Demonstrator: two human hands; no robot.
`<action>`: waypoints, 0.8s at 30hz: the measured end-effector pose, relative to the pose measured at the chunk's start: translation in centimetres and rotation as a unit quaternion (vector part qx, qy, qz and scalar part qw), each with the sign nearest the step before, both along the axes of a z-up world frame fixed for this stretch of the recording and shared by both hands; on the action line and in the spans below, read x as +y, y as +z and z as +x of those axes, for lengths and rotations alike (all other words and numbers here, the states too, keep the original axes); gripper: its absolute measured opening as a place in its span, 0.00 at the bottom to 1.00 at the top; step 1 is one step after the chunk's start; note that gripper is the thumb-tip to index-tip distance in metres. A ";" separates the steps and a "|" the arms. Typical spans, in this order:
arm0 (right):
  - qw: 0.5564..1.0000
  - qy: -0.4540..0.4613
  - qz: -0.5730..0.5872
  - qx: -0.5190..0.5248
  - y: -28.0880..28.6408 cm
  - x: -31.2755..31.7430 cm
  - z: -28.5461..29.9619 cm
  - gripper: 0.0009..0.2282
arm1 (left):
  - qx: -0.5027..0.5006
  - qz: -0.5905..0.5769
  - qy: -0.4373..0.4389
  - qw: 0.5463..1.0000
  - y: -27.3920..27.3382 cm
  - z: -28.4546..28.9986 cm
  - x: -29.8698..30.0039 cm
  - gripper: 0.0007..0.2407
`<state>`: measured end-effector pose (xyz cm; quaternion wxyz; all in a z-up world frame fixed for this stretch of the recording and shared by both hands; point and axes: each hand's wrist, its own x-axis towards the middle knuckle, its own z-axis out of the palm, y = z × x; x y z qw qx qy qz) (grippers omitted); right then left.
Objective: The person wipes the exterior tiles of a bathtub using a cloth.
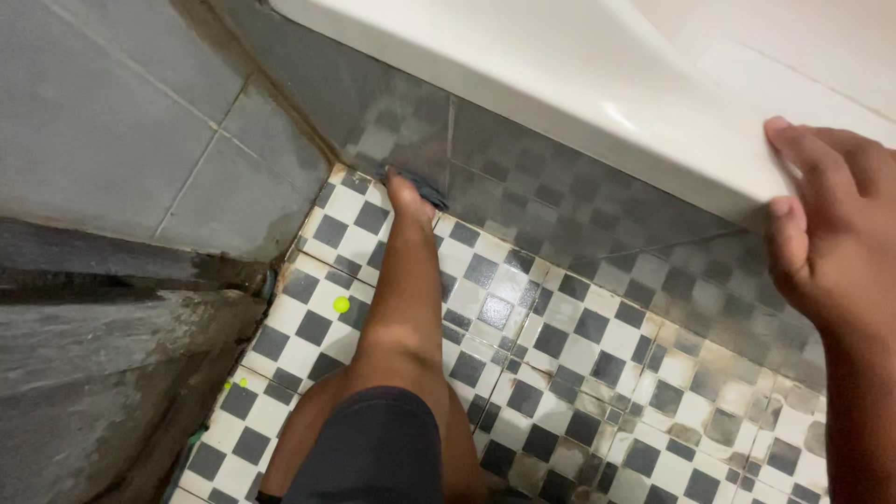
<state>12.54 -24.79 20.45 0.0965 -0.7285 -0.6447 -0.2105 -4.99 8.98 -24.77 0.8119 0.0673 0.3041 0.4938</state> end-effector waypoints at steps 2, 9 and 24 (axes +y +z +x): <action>1.000 -0.004 -0.001 -0.009 0.2 -0.2 0.0 0.17 | 0.107 -0.163 0.019 0.981 4.0 -0.5 0.2 0.33; 0.993 -0.003 0.028 0.118 -0.6 0.0 0.0 0.17 | 0.239 0.331 0.261 0.875 19.5 -2.2 1.7 0.34; 0.999 -0.047 -0.005 -0.016 -0.6 -0.8 0.3 0.14 | 0.110 -0.155 0.135 0.972 23.3 0.9 -4.0 0.28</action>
